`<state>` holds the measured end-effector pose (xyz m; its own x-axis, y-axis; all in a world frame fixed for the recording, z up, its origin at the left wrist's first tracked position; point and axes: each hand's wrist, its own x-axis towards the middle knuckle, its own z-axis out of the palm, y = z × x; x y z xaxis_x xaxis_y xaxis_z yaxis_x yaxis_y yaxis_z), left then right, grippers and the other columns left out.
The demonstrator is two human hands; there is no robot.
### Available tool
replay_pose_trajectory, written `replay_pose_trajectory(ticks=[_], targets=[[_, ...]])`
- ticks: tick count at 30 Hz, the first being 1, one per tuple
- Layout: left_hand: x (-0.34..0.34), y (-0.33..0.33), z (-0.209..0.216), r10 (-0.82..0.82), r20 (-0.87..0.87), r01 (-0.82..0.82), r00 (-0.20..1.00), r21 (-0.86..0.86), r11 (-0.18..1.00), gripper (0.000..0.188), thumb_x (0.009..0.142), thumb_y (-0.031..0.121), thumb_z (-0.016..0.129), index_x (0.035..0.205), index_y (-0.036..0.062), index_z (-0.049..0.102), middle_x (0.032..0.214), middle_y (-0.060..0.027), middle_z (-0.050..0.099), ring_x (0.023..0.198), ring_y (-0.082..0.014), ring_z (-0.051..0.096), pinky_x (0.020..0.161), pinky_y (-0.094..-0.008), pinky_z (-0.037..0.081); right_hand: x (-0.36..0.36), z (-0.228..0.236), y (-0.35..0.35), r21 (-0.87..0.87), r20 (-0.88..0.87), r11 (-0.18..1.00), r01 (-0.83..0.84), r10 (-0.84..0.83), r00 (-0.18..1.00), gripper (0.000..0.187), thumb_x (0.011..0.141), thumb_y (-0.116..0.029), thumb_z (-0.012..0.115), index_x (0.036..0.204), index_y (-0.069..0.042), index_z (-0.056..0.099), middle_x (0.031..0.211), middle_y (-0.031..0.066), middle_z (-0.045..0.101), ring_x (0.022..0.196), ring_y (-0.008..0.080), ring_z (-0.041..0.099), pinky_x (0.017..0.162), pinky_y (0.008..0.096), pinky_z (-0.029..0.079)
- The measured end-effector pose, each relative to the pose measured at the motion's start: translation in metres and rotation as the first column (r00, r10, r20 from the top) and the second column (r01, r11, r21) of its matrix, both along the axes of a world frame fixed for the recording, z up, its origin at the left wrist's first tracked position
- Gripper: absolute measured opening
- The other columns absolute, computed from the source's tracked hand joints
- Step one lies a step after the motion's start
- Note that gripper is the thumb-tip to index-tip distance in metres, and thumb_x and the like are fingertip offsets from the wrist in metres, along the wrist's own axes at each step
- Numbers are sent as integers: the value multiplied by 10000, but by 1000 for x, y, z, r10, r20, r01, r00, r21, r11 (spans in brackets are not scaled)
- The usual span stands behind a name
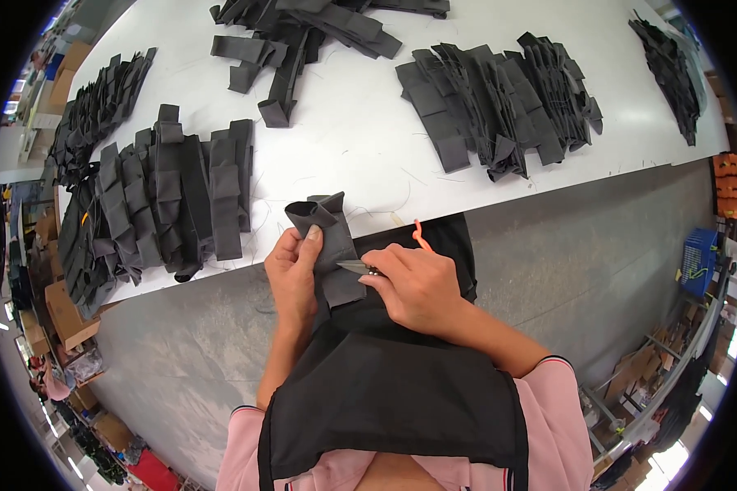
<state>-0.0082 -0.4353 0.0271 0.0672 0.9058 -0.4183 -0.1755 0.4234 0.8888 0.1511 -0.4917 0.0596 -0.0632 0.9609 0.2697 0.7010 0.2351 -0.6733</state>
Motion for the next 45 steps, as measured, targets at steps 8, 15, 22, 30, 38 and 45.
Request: replay_pose_trajectory(ticks=[8,15,22,30,38,45], targets=[[2,-5,-3,2,-107,7,994,86,996,189,890,180,631,902,-9,622,610,89,484,531,20,331,464,-177,226,-5,-1,1,-93,2,996,13,-13,1000,220,723,-102,725,886,-40,590,748,68,628,594,211,602,528,294,457],[3,-5,-3,-14,-115,25,993,98,995,196,890,184,631,897,-11,620,597,91,471,524,19,326,457,-180,223,-7,-5,2,-93,-23,996,14,-16,1000,220,722,-102,725,880,-39,586,751,67,626,586,206,600,522,295,452],[2,-3,-2,-26,-62,27,998,19,999,173,892,179,624,883,6,623,593,96,478,511,25,316,450,-176,205,-7,-7,3,3,118,999,-33,33,992,221,719,-95,731,878,-38,589,737,65,621,558,195,591,515,283,449],[3,1,-2,-35,-10,35,999,-25,999,147,892,162,617,853,20,615,603,100,485,516,27,317,455,-176,199,-5,-14,3,-147,-200,986,78,-107,974,197,737,-74,721,874,-33,585,721,80,610,547,189,577,506,272,435],[-4,5,-1,47,129,-40,991,-60,997,96,912,116,580,917,26,609,805,40,595,715,-10,483,666,-165,386,-3,-8,14,-424,-519,906,12,-253,816,272,754,-81,728,944,-34,539,655,41,536,573,97,463,544,237,395],[3,6,7,99,239,-74,966,-112,991,125,906,93,570,1003,15,584,887,-18,620,792,-51,530,843,-240,414,-4,-22,19,-450,-565,889,81,-354,745,137,884,-108,587,788,-14,559,641,-8,525,531,43,438,488,200,339]])
